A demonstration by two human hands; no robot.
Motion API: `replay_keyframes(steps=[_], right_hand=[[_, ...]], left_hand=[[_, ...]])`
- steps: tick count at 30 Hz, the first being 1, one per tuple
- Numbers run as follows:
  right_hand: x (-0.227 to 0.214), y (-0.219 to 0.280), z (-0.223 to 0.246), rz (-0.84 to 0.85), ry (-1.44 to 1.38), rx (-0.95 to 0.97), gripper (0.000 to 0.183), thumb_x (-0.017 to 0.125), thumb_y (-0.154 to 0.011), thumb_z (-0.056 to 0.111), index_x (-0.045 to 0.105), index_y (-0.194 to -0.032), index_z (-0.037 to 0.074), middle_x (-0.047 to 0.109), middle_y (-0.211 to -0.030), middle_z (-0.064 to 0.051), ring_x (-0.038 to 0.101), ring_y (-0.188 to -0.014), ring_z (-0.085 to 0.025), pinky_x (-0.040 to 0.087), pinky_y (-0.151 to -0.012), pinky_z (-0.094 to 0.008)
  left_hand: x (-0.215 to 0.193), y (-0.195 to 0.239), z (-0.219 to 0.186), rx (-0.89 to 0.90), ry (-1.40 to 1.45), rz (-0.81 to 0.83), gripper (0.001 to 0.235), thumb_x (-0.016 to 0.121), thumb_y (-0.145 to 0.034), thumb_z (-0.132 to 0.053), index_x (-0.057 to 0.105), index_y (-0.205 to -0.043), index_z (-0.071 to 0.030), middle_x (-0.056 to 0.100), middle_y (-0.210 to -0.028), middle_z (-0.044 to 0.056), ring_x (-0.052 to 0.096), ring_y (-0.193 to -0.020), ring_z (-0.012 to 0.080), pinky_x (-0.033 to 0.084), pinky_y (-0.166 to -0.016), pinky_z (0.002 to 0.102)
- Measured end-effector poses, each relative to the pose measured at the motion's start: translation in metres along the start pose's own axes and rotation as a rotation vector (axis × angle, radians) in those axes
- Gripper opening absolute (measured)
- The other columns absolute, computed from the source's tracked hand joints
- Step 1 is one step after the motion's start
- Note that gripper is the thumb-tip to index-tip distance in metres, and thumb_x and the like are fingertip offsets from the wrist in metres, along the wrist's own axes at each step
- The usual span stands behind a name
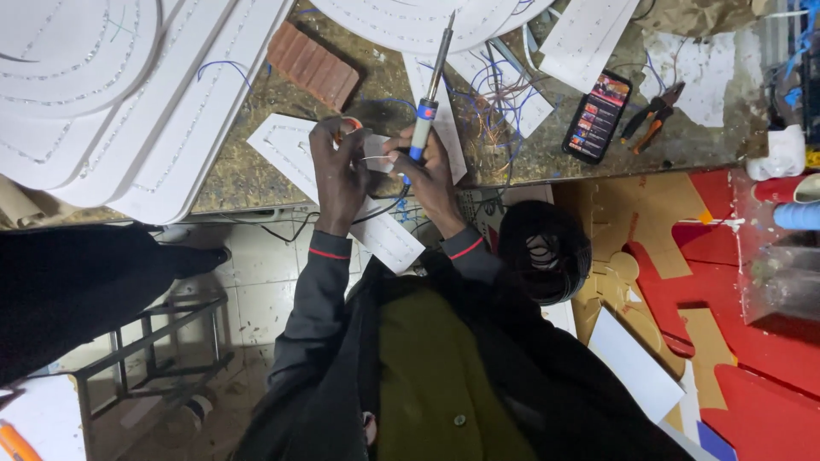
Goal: Soldering electrical wires to LED strips as part of a sign manufacturing process.
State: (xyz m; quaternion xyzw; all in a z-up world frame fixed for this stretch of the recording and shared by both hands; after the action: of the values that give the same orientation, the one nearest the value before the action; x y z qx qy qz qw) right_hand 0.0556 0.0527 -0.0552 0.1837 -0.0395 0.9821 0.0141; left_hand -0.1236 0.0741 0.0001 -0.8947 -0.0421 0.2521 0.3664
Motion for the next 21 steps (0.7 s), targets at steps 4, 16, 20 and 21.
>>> replay_keyframes(steps=[4,16,20,21], right_hand=[[0.004,-0.007,-0.003,0.023,-0.084,-0.004,0.043,0.081,-0.108,0.007,0.053,-0.139,0.0,0.078,-0.126,-0.031,0.084,-0.109,-0.039,0.071,-0.079,-0.037],[-0.005,-0.037,-0.018,-0.034,0.12,-0.058,0.043,0.077,-0.106,0.001,0.052,-0.141,-0.006,0.08,-0.117,-0.03,0.084,-0.107,-0.039,0.073,-0.089,-0.044],[0.002,-0.041,-0.005,-0.053,0.302,-0.073,0.037,0.068,-0.107,-0.003,0.055,-0.141,-0.009,0.078,-0.116,-0.035,0.083,-0.108,-0.046,0.074,-0.089,-0.05],[0.004,-0.04,-0.001,-0.06,0.357,-0.065,0.037,0.066,-0.106,-0.005,0.055,-0.141,-0.01,0.078,-0.116,-0.036,0.083,-0.108,-0.047,0.074,-0.09,-0.051]], left_hand=[[0.007,0.007,0.025,0.006,-0.039,0.006,0.044,0.066,-0.084,0.012,0.081,-0.119,-0.009,0.06,-0.125,0.014,0.057,-0.118,0.0431,0.051,-0.097,0.05],[-0.004,0.004,0.041,-0.098,-0.182,0.161,0.046,0.082,-0.091,-0.026,0.079,-0.134,-0.009,0.051,-0.148,0.018,0.044,-0.144,0.0555,0.049,-0.108,0.071],[-0.005,0.007,0.039,-0.011,-0.152,0.145,0.034,0.059,-0.111,-0.031,0.084,-0.119,-0.01,0.065,-0.136,0.014,0.058,-0.13,0.0493,0.053,-0.101,0.057],[0.002,0.014,0.046,-0.034,-0.097,0.192,0.032,0.057,-0.108,-0.02,0.083,-0.123,-0.008,0.069,-0.128,0.014,0.065,-0.119,0.0485,0.058,-0.092,0.055]])
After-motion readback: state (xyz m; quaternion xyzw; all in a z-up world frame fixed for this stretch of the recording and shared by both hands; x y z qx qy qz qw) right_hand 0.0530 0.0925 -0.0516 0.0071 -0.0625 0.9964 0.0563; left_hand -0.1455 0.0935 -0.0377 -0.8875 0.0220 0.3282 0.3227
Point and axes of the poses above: each hand's wrist, its own y-axis away from the middle knuckle, its own x-axis out of the palm, z = x × y, the point moved 6 cm from there along -y, towards the middle knuckle
